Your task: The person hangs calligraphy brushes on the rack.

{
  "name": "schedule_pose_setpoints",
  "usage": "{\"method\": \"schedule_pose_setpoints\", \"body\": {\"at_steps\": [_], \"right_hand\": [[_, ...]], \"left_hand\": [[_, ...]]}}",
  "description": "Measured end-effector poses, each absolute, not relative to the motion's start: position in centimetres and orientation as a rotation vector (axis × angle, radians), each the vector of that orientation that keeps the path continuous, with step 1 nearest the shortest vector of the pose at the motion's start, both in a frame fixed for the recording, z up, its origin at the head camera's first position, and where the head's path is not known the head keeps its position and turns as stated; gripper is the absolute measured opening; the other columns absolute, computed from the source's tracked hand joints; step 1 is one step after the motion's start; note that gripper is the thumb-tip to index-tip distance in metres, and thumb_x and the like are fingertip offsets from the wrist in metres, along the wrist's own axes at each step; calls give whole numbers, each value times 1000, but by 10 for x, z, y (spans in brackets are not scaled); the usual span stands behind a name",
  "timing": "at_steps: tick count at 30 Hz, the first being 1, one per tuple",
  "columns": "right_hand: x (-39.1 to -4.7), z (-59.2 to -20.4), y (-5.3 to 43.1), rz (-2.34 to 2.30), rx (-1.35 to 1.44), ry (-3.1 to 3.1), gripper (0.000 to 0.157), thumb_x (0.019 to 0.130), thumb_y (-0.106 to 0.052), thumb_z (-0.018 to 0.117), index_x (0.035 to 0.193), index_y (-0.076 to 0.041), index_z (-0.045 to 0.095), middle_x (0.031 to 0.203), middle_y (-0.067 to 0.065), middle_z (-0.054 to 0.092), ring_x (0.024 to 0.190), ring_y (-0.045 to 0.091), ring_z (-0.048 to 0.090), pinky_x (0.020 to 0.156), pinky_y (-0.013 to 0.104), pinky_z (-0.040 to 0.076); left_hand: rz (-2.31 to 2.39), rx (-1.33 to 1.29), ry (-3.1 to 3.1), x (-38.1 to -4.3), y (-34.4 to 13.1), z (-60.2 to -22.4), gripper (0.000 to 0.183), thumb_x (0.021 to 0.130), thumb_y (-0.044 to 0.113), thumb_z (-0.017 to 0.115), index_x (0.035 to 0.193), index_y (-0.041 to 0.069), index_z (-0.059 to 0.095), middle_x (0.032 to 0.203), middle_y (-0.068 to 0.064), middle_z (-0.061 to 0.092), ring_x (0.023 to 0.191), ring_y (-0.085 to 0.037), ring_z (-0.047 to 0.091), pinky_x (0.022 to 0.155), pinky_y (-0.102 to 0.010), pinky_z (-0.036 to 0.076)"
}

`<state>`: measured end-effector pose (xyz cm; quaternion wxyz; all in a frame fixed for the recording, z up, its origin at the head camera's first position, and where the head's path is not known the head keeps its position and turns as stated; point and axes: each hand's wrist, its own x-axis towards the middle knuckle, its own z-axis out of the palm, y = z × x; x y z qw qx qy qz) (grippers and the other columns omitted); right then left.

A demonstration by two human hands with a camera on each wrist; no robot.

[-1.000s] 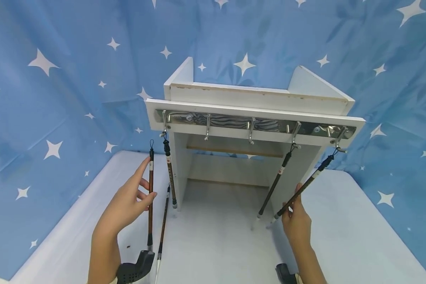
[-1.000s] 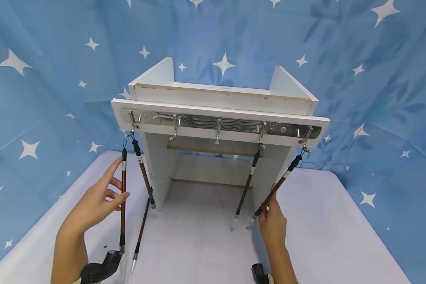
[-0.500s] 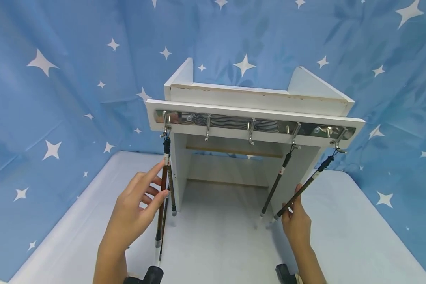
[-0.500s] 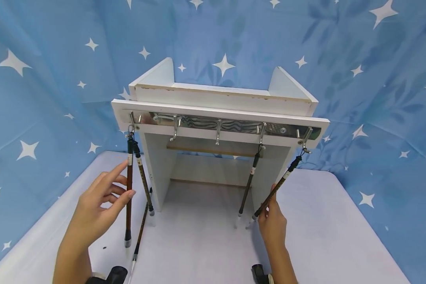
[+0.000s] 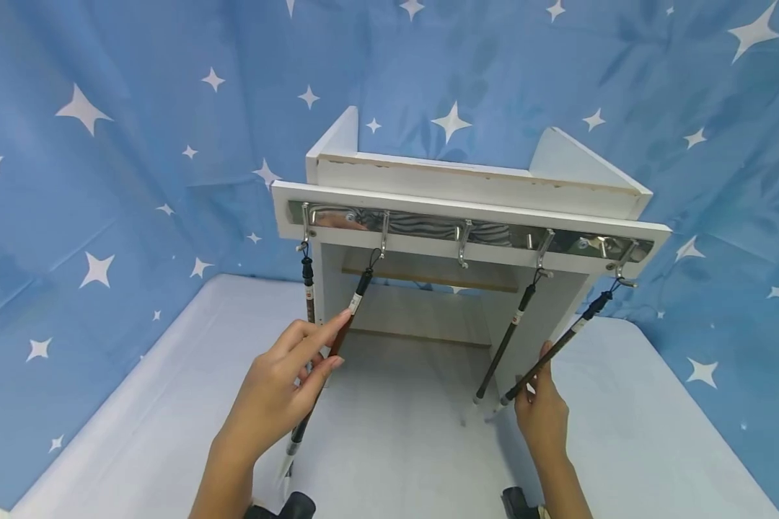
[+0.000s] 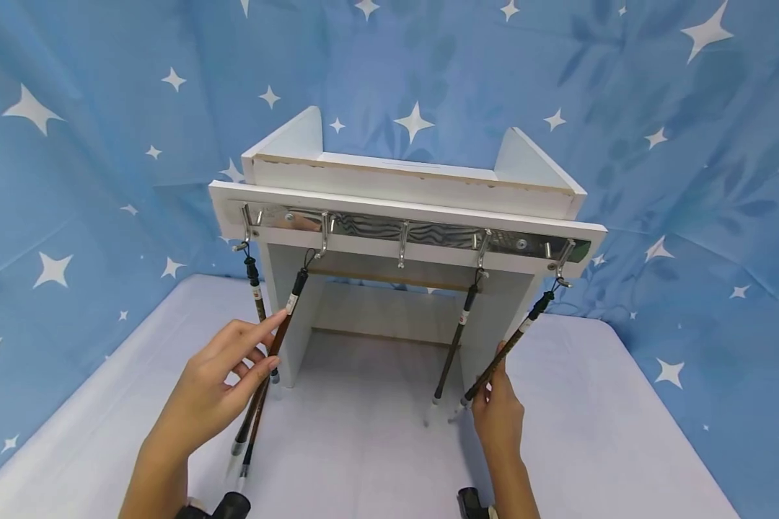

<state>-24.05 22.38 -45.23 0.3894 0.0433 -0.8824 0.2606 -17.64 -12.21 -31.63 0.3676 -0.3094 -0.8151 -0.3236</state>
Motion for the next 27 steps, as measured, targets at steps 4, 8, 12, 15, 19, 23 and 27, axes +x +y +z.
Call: {"method": "schedule_pose_setpoints", "body": {"at_steps": [4,8,12,15,19,23,27], "right_hand": [[-242,-452,224,666,134,-2219,89,75,16,57,147,-14,13,98,33,60,76,46,63,54,45,53],[-242,-451,224,673,109,-2235,91,74,17,56,147,-16,13,99,33,61,76,45,63,54,46,53],[-241,-452,223,673,85,-2257,90,76,15,57,147,-16,13,99,32,61,75,44,64,55,46,53],[-242,-453,223,664,104,-2236,89,76,14,59,147,-15,14,96,32,61,75,44,64,54,44,53],[-242,-453,224,649,128,-2208,89,76,15,60,147,-15,15,94,32,61,75,45,64,53,43,53],[-241,-455,224,659,113,-2220,90,76,15,60,147,-16,14,95,32,61,75,45,64,53,44,53],[-240,-455,224,665,112,-2219,90,76,15,59,147,-17,14,96,32,61,76,45,64,54,44,53]], "left_hand": [[-811,-781,-2131,-178,-121,-316,65,75,1,71,133,19,49,87,4,50,53,4,35,48,-7,33],[-813,-767,-2159,-179,-120,-317,63,77,3,70,133,20,49,86,4,49,54,3,34,46,-9,33],[-808,-750,-2172,-179,-120,-320,63,77,4,70,134,21,48,86,4,49,54,3,34,46,-9,33],[-801,-745,-2181,-180,-121,-320,63,77,5,70,134,21,48,86,4,49,55,3,35,45,-9,33],[-792,-733,-2200,-181,-121,-321,62,78,6,69,134,21,48,86,4,49,54,4,37,45,-10,33],[-777,-729,-2206,-181,-121,-321,61,78,6,70,133,21,48,85,4,49,54,4,36,44,-10,32],[-773,-735,-2206,-182,-120,-322,61,78,6,69,133,21,48,86,4,49,54,4,37,45,-10,33]]}}
